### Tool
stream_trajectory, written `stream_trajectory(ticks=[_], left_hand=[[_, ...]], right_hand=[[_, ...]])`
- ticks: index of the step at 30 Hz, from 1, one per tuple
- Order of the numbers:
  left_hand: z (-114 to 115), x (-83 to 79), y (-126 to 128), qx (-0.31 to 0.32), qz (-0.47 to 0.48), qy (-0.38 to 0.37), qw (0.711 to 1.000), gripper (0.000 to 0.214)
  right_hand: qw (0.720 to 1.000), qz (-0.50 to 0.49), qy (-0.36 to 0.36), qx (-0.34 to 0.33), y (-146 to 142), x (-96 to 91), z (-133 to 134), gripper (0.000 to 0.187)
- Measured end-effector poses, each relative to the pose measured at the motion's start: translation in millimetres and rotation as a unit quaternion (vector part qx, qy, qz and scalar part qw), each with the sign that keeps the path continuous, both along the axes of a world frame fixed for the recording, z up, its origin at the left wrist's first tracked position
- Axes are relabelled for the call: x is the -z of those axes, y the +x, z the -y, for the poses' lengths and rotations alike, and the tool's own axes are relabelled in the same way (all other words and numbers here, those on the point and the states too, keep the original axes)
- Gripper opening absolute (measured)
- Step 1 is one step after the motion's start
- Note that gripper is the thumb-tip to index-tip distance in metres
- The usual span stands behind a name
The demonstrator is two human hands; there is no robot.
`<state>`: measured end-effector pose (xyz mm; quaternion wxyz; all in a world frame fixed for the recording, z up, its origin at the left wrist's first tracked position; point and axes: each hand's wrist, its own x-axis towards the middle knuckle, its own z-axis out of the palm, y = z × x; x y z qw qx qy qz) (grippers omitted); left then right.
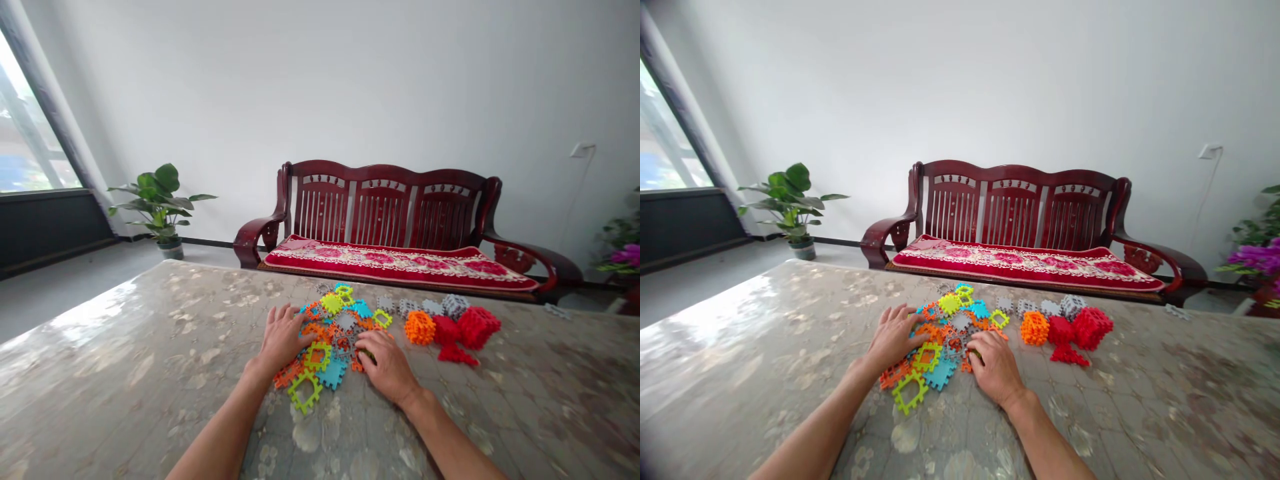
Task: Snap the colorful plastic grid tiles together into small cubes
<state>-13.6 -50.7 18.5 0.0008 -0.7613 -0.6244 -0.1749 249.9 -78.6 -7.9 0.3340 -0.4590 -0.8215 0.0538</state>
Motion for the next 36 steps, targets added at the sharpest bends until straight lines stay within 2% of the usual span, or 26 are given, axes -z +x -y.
stream_trajectory(ticks=[5,9,17,22,31,36], left_hand=[[5.2,-9.7,8.0,-0.060,-0.019,-0.018,0.998,0.028],[8.9,-13.8,12.2,-0.090,-0.046,-0.012,0.995,0.029],[11.8,-15.5,20.9,-0.094,-0.102,-0.013,0.990,0.036],[11.9,-18.8,18.8,-0.081,-0.067,-0.054,0.993,0.042],[7.5,-14.4,13.6,-0.075,0.015,-0.093,0.993,0.036],[9.4,-20.3,19.2,-0.070,0.034,-0.088,0.993,0.031]], right_hand=[[1.000,0.002,0.003,0.001,-1.0,-2.2,0.9,0.018],[1.000,0.004,0.009,0.000,-1.3,-2.5,1.0,0.019],[1.000,0.003,0.010,-0.004,-1.1,-1.3,0.3,0.019],[1.000,0.008,0.009,-0.004,-2.3,-2.9,1.2,0.018],[1.000,0.006,-0.004,0.002,-2.4,-4.0,1.4,0.019],[1.000,0.005,0.002,-0.001,-2.2,-4.4,1.6,0.019]])
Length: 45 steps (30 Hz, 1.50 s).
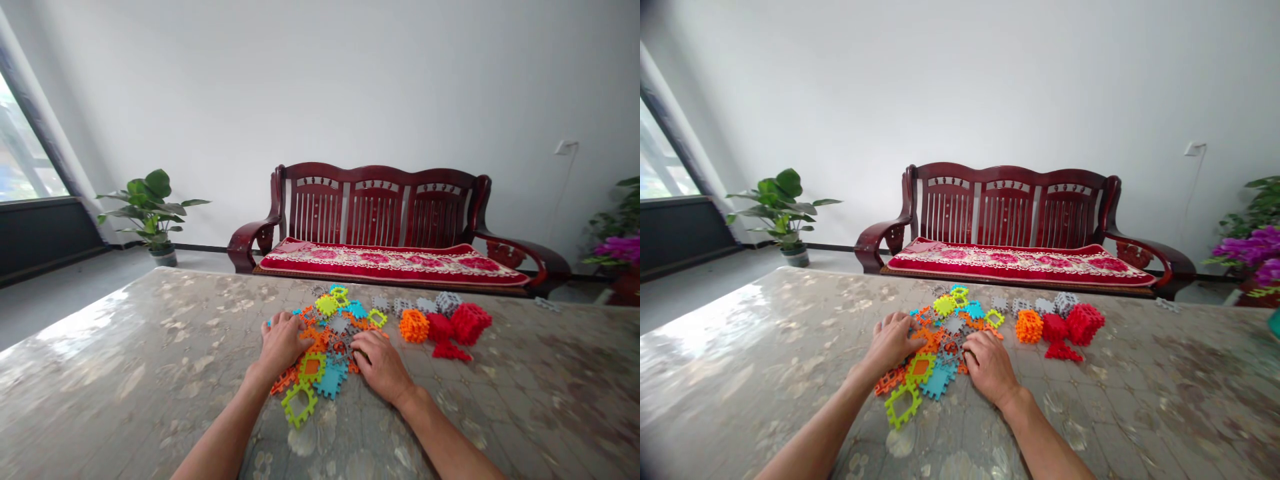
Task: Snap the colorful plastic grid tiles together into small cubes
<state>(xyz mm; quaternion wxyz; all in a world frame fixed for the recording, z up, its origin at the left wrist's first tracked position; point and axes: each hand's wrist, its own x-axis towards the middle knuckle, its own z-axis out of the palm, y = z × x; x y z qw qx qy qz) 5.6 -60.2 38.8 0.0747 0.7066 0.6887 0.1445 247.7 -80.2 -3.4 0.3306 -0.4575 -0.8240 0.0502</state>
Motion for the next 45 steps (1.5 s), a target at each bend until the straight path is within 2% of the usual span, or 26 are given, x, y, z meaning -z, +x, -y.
stream_trajectory(ticks=[6,8,10,12,16,19,22,27,32,38,41,43,45], left_hand=[[3.0,-5.8,4.6,0.005,0.045,0.044,0.998,0.017],[-0.3,-1.1,4.8,0.011,0.096,0.059,0.994,0.014],[-6.1,5.8,5.4,0.013,0.187,0.068,0.980,0.015],[-12.0,12.0,7.5,0.017,0.312,0.069,0.947,0.021],[-15.1,15.9,16.1,0.056,0.552,-0.007,0.832,0.046],[-9.3,13.5,23.4,0.087,0.621,-0.084,0.774,0.067],[-2.4,9.3,29.6,0.111,0.642,-0.123,0.749,0.078],[6.0,2.7,39.7,0.138,0.639,-0.140,0.744,0.087],[10.8,4.0,47.3,0.151,0.642,-0.150,0.736,0.087],[12.2,8.2,49.4,0.135,0.646,-0.167,0.733,0.091],[12.5,5.8,49.6,0.133,0.639,-0.174,0.737,0.085],[10.4,1.8,46.9,0.114,0.638,-0.159,0.745,0.080],[4.9,-2.5,39.1,0.080,0.639,-0.109,0.757,0.074]], right_hand=[[1.000,0.000,0.003,-0.003,0.8,0.0,0.1,0.020],[1.000,0.001,0.004,-0.006,1.0,0.2,0.1,0.020],[1.000,0.000,0.001,-0.010,1.2,0.2,0.1,0.020],[1.000,-0.010,-0.001,-0.007,1.6,0.1,0.4,0.020],[0.998,-0.052,0.020,0.018,2.5,-1.3,1.4,0.035],[0.996,-0.077,0.034,0.012,1.5,-3.2,3.1,0.046],[0.995,-0.094,0.038,-0.008,-1.8,-5.2,5.6,0.059],[0.994,-0.091,0.038,-0.042,-8.0,-7.4,9.8,0.072],[0.994,-0.076,0.059,-0.046,-9.7,-11.9,12.1,0.058],[0.994,-0.030,0.088,-0.053,-8.2,-21.2,16.3,0.054],[0.994,-0.011,0.086,-0.058,-6.2,-23.9,16.1,0.054],[0.995,-0.014,0.085,-0.047,-0.8,-25.9,12.1,0.053],[0.996,-0.036,0.086,-0.009,11.0,-29.3,4.2,0.053]])
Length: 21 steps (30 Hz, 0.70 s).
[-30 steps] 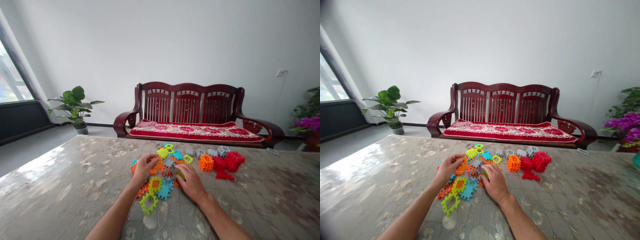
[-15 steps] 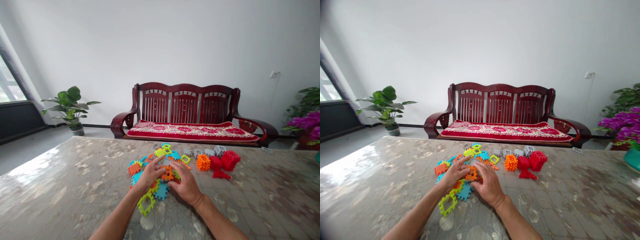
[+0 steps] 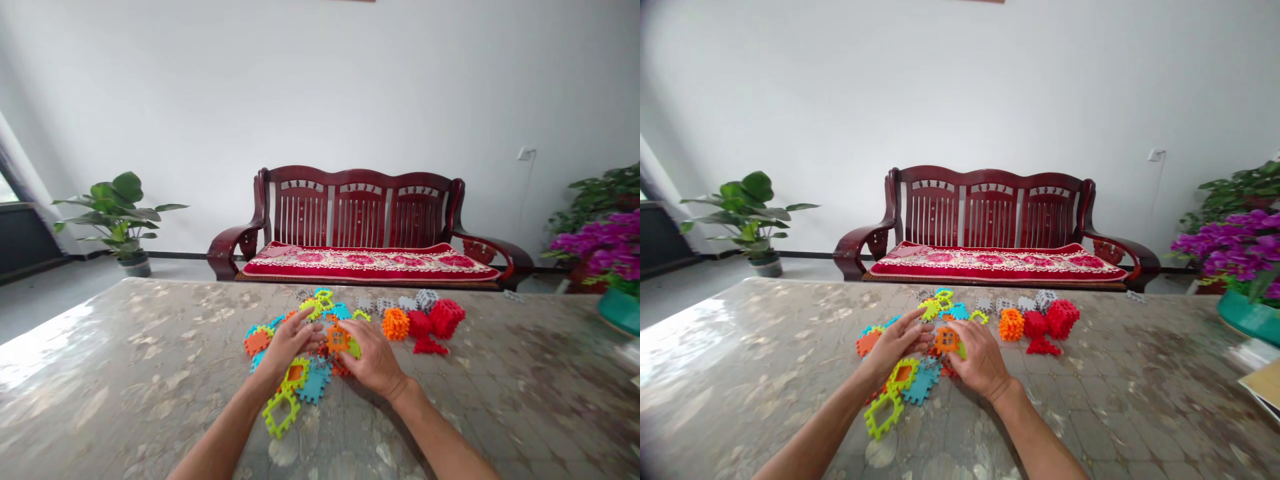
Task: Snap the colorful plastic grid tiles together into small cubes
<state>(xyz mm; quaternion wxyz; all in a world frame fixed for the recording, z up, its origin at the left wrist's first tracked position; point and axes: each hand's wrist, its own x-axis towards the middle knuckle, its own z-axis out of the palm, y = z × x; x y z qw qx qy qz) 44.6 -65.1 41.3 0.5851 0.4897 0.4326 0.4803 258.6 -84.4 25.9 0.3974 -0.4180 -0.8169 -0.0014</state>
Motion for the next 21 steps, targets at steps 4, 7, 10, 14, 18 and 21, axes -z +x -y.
stream_trajectory(ticks=[4,7,10,14,18,21], left_hand=[[-18.7,-0.9,-33.6,-0.207,-0.061,0.118,0.969,0.059],[-30.0,7.7,-66.4,-0.348,-0.126,0.149,0.917,0.044],[-32.5,19.0,-93.2,-0.433,-0.263,0.126,0.853,0.038],[-29.9,31.0,-110.5,-0.431,-0.340,0.074,0.833,0.040],[-31.4,39.2,-114.0,-0.384,-0.383,0.032,0.840,0.038],[-33.1,41.8,-113.9,-0.364,-0.408,0.029,0.837,0.037]], right_hand=[[0.991,-0.082,-0.017,0.105,44.1,-11.1,-22.2,0.051],[0.983,-0.119,-0.055,0.129,84.5,-16.1,-36.0,0.056],[0.975,-0.124,-0.104,0.150,115.9,-12.9,-43.0,0.059],[0.967,-0.122,-0.155,0.159,136.1,-0.8,-46.6,0.060],[0.967,-0.115,-0.165,0.158,141.9,10.8,-50.4,0.061],[0.966,-0.118,-0.168,0.157,142.7,16.3,-52.8,0.062]])
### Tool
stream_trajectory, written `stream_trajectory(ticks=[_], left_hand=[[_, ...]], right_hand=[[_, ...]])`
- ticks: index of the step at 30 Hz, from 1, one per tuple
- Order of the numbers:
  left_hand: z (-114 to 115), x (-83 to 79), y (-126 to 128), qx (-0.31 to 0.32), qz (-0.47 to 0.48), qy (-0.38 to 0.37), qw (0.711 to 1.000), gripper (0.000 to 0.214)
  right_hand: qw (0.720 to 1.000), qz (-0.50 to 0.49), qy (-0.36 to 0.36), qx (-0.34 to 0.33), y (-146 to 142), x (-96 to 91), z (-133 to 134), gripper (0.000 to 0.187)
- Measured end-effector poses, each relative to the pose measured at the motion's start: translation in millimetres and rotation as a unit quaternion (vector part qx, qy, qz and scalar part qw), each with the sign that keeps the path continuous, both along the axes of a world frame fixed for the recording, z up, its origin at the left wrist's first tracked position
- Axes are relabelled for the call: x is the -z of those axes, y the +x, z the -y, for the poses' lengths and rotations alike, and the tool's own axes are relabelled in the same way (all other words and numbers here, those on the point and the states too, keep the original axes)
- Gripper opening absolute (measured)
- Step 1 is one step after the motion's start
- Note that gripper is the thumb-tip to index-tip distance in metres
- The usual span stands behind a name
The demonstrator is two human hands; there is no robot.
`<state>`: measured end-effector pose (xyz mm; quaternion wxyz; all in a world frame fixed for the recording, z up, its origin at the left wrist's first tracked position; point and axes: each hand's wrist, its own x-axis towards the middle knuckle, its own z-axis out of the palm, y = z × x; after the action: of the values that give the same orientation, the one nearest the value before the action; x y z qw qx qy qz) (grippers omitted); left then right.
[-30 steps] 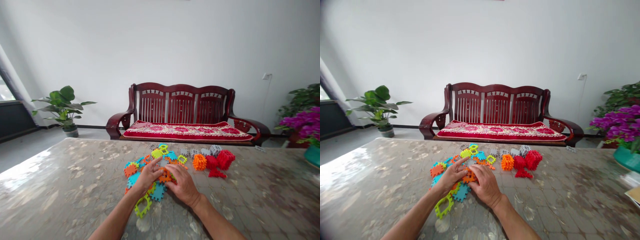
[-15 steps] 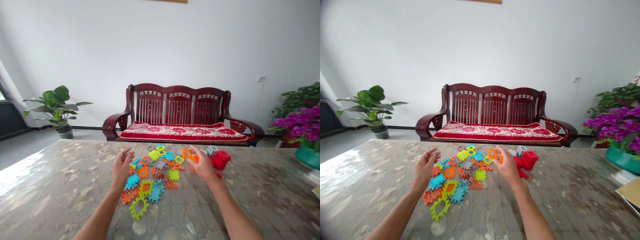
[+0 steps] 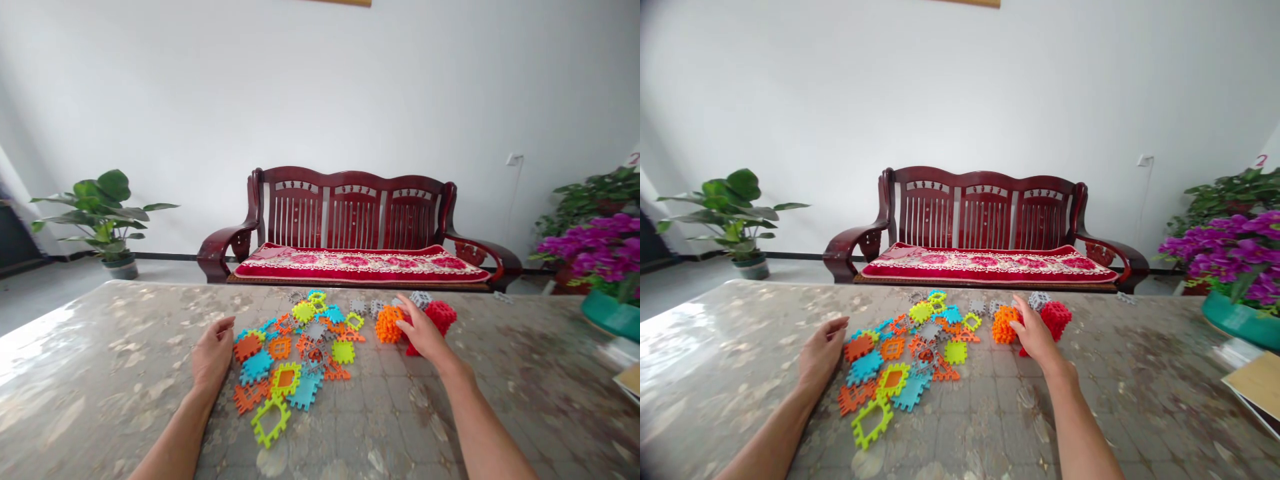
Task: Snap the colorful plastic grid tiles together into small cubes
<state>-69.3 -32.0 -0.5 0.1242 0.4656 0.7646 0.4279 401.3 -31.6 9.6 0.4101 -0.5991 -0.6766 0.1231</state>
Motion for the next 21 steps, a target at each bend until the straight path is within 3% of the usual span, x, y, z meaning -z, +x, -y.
stream_trajectory(ticks=[8,13,17,21], left_hand=[[2.5,-6.6,4.2,0.011,-0.022,-0.023,0.999,0.035],[1.4,-5.2,4.4,0.012,-0.032,-0.028,0.999,0.034],[-1.0,-1.4,4.0,0.030,-0.031,-0.022,0.999,0.031],[-2.7,1.6,5.5,0.067,-0.026,-0.017,0.997,0.031]], right_hand=[[1.000,-0.002,-0.028,-0.013,-2.6,2.7,-0.1,0.064],[1.000,0.015,0.014,0.003,-11.1,-9.7,3.6,0.059],[0.997,0.048,0.067,0.003,-34.8,-25.4,11.2,0.047],[0.992,0.078,0.077,-0.065,-75.0,-28.0,21.1,0.039]])
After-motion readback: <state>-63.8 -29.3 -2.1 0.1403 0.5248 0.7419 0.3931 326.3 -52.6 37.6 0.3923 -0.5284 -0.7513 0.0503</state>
